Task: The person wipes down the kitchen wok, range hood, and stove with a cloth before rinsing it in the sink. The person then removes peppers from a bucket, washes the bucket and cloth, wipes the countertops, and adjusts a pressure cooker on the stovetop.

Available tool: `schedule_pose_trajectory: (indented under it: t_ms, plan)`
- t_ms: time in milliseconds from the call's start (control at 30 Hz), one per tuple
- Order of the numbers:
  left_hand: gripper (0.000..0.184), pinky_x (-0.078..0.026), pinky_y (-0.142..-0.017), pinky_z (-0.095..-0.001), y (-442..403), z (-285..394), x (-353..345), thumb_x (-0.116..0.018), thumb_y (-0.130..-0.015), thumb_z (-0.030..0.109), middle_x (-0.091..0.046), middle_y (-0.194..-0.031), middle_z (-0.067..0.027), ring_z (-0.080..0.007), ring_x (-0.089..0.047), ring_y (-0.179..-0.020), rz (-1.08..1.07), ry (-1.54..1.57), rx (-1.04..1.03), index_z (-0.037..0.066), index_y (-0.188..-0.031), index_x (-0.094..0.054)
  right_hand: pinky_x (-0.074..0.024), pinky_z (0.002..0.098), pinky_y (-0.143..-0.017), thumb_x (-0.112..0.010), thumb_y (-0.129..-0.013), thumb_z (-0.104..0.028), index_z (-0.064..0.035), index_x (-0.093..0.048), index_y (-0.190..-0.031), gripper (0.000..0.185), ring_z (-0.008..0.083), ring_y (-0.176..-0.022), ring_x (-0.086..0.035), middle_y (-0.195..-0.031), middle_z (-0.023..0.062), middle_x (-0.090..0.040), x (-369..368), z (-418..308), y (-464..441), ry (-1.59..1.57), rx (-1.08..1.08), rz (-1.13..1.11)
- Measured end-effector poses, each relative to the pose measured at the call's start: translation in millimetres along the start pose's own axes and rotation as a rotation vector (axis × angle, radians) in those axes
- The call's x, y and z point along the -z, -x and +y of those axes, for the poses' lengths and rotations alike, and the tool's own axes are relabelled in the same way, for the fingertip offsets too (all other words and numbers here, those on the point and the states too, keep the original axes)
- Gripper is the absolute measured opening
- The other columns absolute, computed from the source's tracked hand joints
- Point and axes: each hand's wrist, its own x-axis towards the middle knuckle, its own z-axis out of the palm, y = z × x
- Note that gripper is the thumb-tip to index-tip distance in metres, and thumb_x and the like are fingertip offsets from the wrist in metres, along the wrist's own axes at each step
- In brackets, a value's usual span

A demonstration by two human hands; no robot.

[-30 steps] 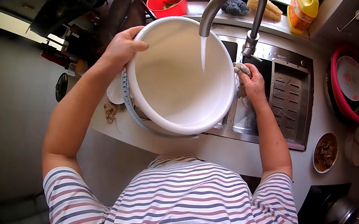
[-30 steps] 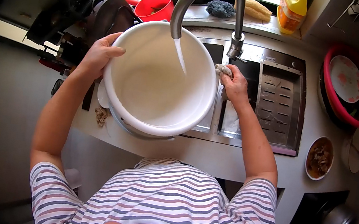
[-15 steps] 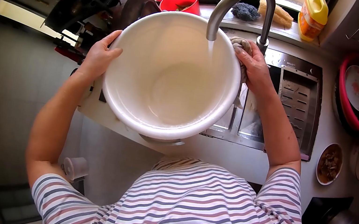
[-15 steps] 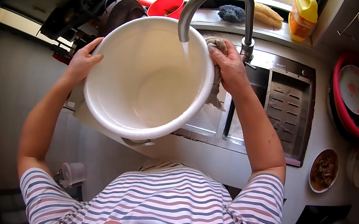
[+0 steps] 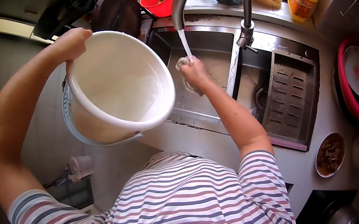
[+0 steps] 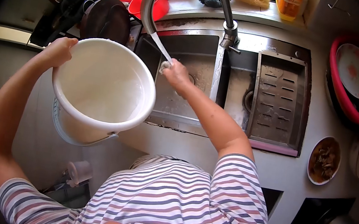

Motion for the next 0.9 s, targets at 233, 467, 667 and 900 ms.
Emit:
schedule_pose_trajectory:
  t_ms: [233,467,667,900]
  plan:
    - [0.033,-0.048,-0.08,-0.0355,-13,24,-23,-0.049,-0.08,0.002,-0.061,-0.102,-0.0094,-0.0253,-0.059,-0.096,-0.008,-0.394,-0.019,0.011,-0.111,-0.056,-0.0441,0.04,-0.075,-0.052,-0.076,-0.018,-0.0058,-0.056,-0.096,0.024,0.0355,-0.086,-0.058,-0.088,0.0196,-0.061,-60,6,17,-0.028,-0.049,0.079]
    - [0.034,-0.049,-0.077,-0.0359,-41,72,-23,-0.052,-0.076,0.0,-0.062,-0.1,-0.0118,-0.0281,-0.06,-0.093,-0.192,-0.508,-0.041,0.006,-0.109,-0.057,-0.0447,0.0469,-0.072,-0.044,-0.081,-0.017,-0.006,-0.049,-0.096,0.019,0.0412,-0.086,-0.055,-0.089,0.0245,-0.058,-61,33,24,0.44,0.231,0.07]
    - [0.023,-0.05,-0.074,-0.0341,-51,90,-22,-0.061,-0.075,0.007,-0.065,-0.097,-0.0097,-0.0238,-0.063,-0.088,-0.158,-0.61,-0.101,0.007,-0.098,-0.066,-0.0447,0.0441,-0.078,-0.042,-0.082,-0.021,-0.0114,-0.052,-0.102,0.024,0.0364,-0.093,-0.056,-0.097,0.016,-0.059,-34,4,37,0.357,0.063,-0.054]
    - [0.023,-0.05,-0.075,-0.0342,-46,98,-2,-0.059,-0.076,0.009,-0.064,-0.098,-0.0104,-0.0235,-0.063,-0.089,-0.159,-0.693,-0.109,0.006,-0.099,-0.065,-0.0459,0.0443,-0.074,-0.043,-0.082,-0.022,-0.0146,-0.057,-0.099,0.023,0.0363,-0.085,-0.059,-0.091,0.017,-0.062,-24,8,22,0.584,-0.015,-0.138]
